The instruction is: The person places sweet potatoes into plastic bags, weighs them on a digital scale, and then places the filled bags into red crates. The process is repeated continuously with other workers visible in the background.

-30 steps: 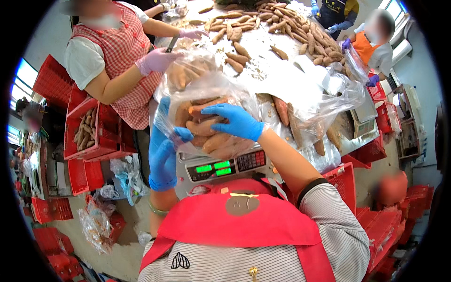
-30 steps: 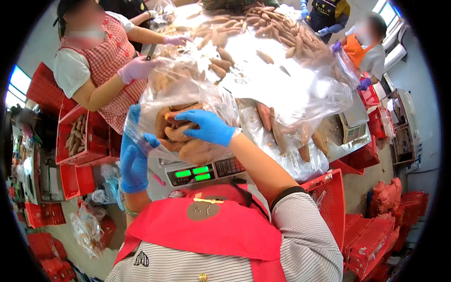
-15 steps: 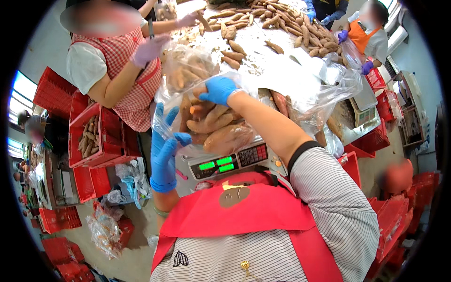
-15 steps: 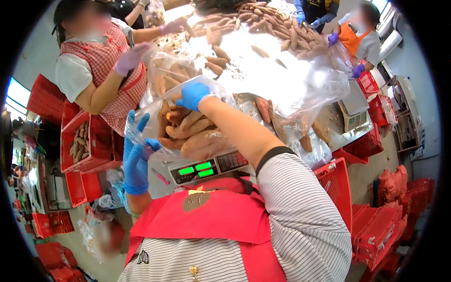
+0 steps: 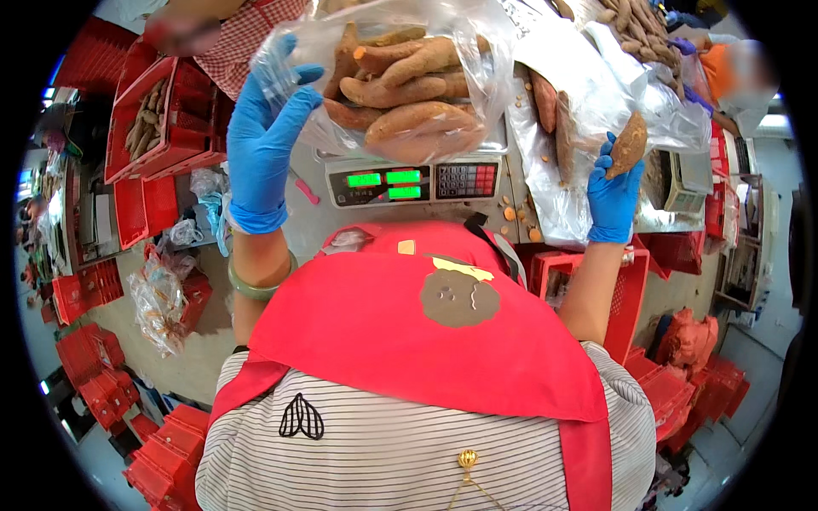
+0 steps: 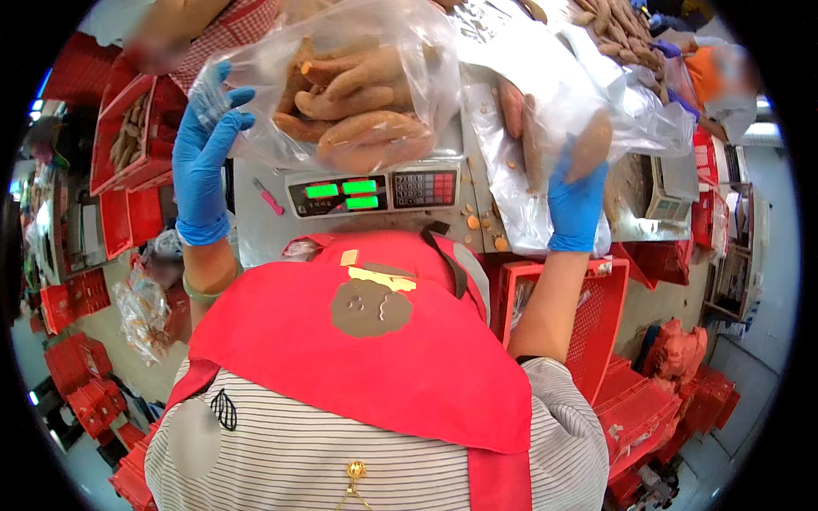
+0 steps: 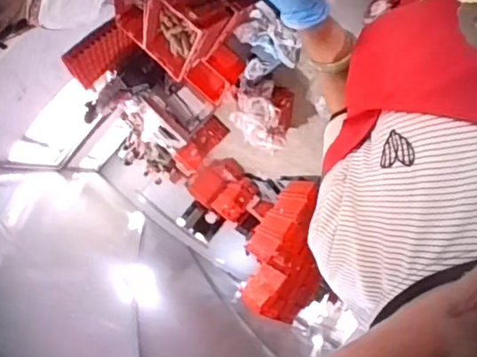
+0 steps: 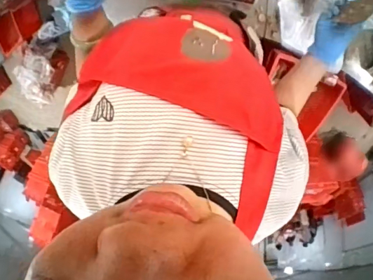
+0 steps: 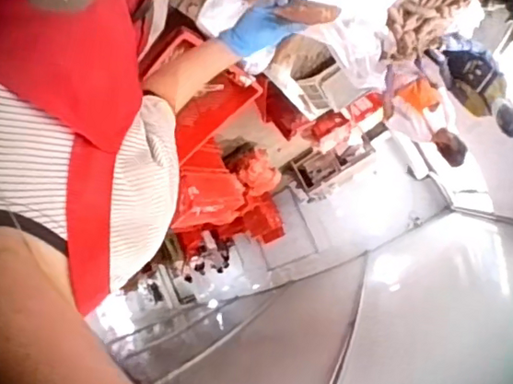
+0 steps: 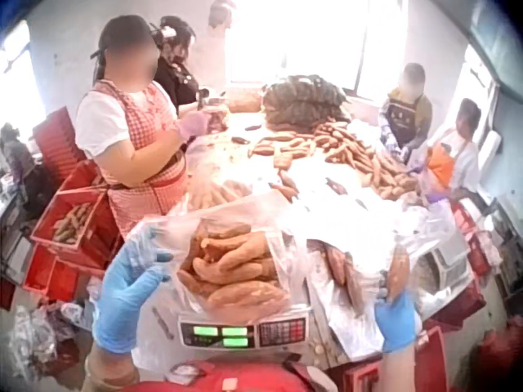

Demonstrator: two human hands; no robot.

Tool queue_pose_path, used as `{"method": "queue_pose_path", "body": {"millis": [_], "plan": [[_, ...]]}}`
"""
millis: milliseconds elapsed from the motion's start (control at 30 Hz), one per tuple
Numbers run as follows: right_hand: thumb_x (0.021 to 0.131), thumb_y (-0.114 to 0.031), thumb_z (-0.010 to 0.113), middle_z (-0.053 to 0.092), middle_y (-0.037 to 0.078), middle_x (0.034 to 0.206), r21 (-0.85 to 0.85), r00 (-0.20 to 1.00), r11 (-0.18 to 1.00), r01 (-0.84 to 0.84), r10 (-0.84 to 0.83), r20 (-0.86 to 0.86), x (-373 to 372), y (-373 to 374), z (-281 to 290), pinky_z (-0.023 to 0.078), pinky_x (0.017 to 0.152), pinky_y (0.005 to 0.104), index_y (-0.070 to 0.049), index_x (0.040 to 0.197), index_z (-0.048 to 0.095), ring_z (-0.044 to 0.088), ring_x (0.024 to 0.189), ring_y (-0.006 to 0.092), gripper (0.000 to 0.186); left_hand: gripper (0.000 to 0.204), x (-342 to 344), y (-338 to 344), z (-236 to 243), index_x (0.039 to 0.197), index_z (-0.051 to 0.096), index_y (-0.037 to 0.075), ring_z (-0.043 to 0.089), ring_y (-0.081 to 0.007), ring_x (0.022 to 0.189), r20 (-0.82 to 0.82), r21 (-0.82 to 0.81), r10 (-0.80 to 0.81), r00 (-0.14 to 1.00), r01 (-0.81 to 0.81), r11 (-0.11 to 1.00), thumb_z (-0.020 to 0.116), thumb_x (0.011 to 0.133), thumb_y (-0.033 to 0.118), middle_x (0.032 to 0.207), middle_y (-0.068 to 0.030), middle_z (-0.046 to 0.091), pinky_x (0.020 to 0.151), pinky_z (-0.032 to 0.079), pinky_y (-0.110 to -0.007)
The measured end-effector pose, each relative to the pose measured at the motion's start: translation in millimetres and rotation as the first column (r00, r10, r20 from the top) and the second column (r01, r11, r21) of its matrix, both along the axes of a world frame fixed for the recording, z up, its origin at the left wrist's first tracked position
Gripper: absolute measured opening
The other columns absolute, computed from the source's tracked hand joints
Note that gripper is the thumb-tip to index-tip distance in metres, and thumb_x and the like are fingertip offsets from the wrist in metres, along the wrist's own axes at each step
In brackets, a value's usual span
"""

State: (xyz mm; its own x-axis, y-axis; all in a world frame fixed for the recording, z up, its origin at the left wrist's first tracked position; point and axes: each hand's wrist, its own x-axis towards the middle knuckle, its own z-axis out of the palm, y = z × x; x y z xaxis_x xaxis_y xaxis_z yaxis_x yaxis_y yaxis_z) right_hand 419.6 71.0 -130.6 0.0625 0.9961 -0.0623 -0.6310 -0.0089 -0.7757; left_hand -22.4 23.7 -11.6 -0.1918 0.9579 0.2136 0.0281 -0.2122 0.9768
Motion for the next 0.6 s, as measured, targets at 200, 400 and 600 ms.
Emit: {"method": "queue_pose_path", "body": {"millis": [200,400,600], "plan": [[0.088,-0.041,0.052,0.059,0.009,0.105,-0.293,0.848,0.878,0.379,-0.456,-0.269,40,-29,-99,0.052,0.067,0.0283,-0.003,0.12,0.047,0.059,0.08,0.0193,0.049,0.035,-6,-7,-21,0.121,0.051,0.001,0.055,-0.0121,0.098,-0.027,-0.019,0.091,0.995,-0.092,0.996,0.054,0.086,0.002,0.11,-0.007,0.06,0.09,0.041,-0.026],[0.094,-0.03,0.046,0.052,0.002,0.072,0.137,0.944,0.949,0.285,-0.253,-0.212,62,-45,-122,0.041,0.058,0.0233,-0.009,0.093,0.057,0.043,0.058,0.0116,0.024,0.031,-5,-4,-19,0.117,0.053,0.0,0.052,-0.0129,0.101,-0.068,-0.001,0.172,0.983,-0.173,0.985,0.054,0.086,0.003,0.11,-0.0049,0.057,0.091,0.039,-0.026],[0.088,-0.024,0.056,0.059,0.008,0.105,-0.376,0.738,0.655,0.656,-0.661,0.136,45,-20,-77,0.046,0.079,0.0335,-0.006,0.114,0.053,0.056,0.094,0.0227,0.031,0.02,-6,-18,-22,0.104,0.059,-0.001,0.055,-0.0108,0.09,-0.064,-0.126,0.194,0.979,-0.2,0.972,0.054,0.087,0.006,0.101,-0.0053,0.062,0.083,0.042,-0.024]]}}
